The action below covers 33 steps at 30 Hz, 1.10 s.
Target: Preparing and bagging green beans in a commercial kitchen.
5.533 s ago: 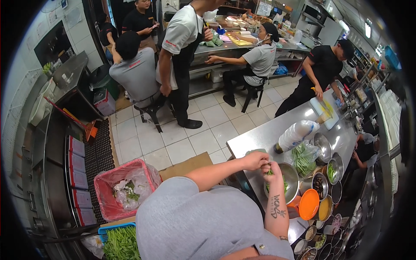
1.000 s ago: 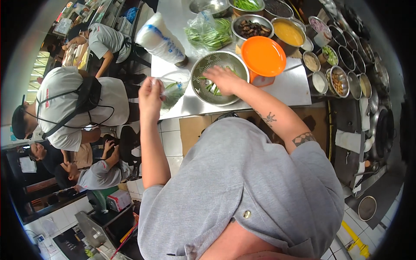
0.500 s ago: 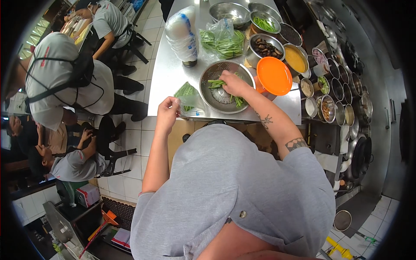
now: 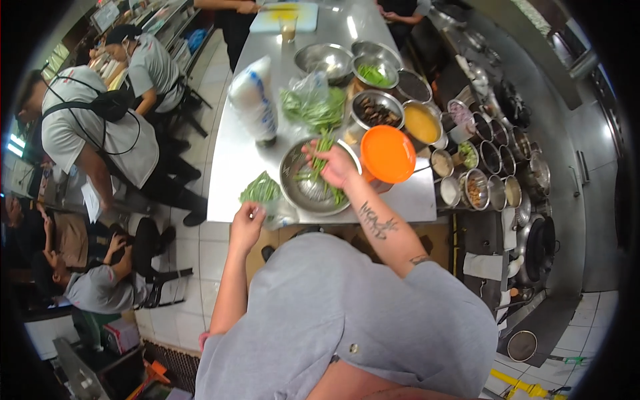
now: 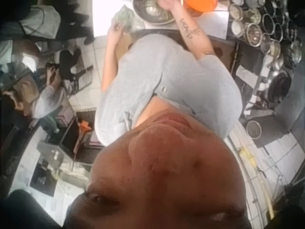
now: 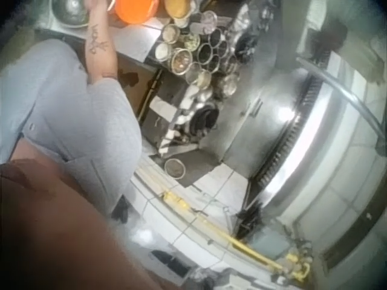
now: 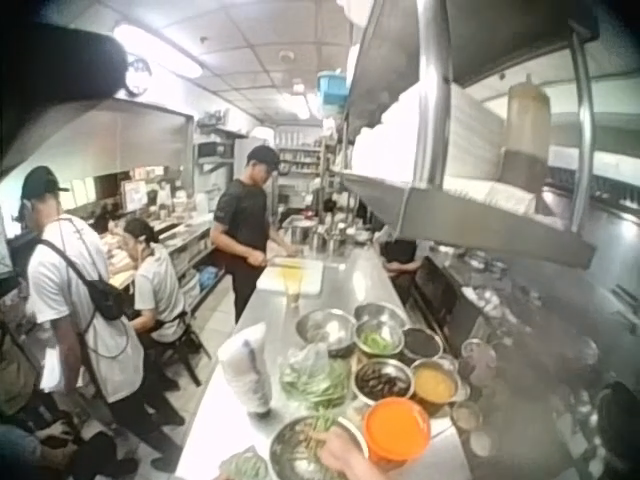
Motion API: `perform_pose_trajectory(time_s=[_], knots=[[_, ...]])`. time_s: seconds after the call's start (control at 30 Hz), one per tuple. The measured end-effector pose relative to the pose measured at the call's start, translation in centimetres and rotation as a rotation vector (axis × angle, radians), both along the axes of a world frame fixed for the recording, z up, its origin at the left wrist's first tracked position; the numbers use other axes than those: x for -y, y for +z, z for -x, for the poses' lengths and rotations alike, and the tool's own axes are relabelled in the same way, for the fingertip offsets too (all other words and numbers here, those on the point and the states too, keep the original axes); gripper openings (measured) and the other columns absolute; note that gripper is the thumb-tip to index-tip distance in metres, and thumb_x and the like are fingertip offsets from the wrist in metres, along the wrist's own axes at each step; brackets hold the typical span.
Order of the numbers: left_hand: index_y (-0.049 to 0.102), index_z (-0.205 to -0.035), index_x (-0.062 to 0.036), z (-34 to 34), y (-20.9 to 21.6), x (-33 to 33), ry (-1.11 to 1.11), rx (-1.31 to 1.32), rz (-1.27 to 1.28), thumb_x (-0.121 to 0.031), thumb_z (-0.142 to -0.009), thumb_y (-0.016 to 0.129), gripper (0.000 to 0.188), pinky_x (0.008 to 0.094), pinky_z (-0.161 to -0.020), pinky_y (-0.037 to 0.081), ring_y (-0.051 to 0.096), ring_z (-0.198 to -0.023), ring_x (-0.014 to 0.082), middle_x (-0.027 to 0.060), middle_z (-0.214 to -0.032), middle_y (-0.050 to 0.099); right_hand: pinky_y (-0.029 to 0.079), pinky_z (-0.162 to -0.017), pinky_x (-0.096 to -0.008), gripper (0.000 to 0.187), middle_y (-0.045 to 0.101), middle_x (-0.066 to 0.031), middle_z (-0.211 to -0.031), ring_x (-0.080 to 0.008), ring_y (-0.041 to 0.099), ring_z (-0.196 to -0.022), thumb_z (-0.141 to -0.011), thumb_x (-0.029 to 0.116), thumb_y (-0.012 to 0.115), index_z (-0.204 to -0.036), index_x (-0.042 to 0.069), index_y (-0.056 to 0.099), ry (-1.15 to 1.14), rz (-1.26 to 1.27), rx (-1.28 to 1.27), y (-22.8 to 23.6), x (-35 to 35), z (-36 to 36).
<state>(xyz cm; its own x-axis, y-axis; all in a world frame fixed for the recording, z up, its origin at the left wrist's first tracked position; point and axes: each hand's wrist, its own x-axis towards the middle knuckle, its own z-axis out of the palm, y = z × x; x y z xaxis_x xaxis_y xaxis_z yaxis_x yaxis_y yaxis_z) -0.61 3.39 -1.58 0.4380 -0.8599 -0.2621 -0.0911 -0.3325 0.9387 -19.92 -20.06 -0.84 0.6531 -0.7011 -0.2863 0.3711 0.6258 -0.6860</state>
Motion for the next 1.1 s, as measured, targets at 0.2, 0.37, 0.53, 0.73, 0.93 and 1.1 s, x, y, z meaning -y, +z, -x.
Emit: perform_pose_trajectory(time_s=[0.2,0.37,0.53,0.73,0.93,1.1], knots=[[0.059,-0.109,-0.0029,1.2,2.4,-1.5,0.048,0.169,-0.076,-0.009,-0.083,0.065,0.027,0.0328,-0.074,0.049,0.061,-0.08,0.0206,0.0107,-0.093,0.065,0.045,-0.058,-0.0304,0.026,0.055,-0.0008,-0.081,-0.0141,0.053,-0.067,-0.092,0.011,0.061,-0.116,0.006,0.054,0.093,-0.08,-0.045,1.1,-1.5,-0.4],[0.059,-0.118,-0.0053,3.4,3.2,-1.9,0.015,0.689,0.167,-0.012,-0.078,0.068,0.041,0.0439,-0.09,0.048,0.056,-0.109,0.0378,0.019,-0.116,0.06,0.021,-0.035,-0.0185,0.026,0.032,0.0068,-0.057,-0.0027,0.029,-0.043,-0.1,0.032,0.051,-0.114,0.011,0.056,0.279,-0.138,-0.17,3.4,-6.7,-0.9],[0.065,-0.094,-0.0055,3.1,3.8,0.2,-0.059,0.602,0.068,-0.018,-0.082,0.064,0.017,0.0466,-0.078,0.049,0.062,-0.092,0.0377,0.0173,-0.094,0.064,0.032,-0.043,-0.0223,0.026,0.04,0.0032,-0.067,-0.0079,0.037,-0.05,-0.101,0.041,0.046,-0.106,0.016,0.052,0.552,-0.375,0.085,1.9,-12.0,1.8],[0.066,-0.096,-0.0068,2.9,3.4,-1.0,-0.103,0.608,0.144,-0.018,-0.079,0.067,0.02,0.0455,-0.078,0.05,0.062,-0.094,0.0362,0.0155,-0.097,0.064,0.038,-0.057,-0.0305,0.019,0.049,-0.0026,-0.077,-0.0154,0.044,-0.061,-0.102,0.029,0.047,-0.106,0.011,0.051,0.534,-0.189,-0.206,3.2,-14.7,0.8],[0.07,-0.091,-0.006,2.2,3.8,0.5,-0.226,0.494,0.123,-0.013,-0.076,0.064,0.018,0.0435,-0.076,0.051,0.065,-0.087,0.036,0.0165,-0.089,0.068,0.033,-0.044,-0.0219,0.034,0.051,-0.0037,-0.081,-0.0088,0.04,-0.05,-0.101,0.023,0.049,-0.133,0.012,0.043,0.62,-0.043,-0.157,4.4,-14.1,0.3],[0.073,-0.086,-0.0051,1.7,1.2,2.2,0.025,0.338,0.117,-0.014,-0.075,0.064,0.016,0.0417,-0.072,0.053,0.067,-0.076,0.0344,0.0182,-0.077,0.069,0.032,-0.041,-0.0243,0.039,0.051,-0.0037,-0.081,-0.0099,0.04,-0.048,-0.102,0.027,0.045,-0.138,0.013,0.037,0.512,0.195,-0.189,5.4,-15.3,0.5]])
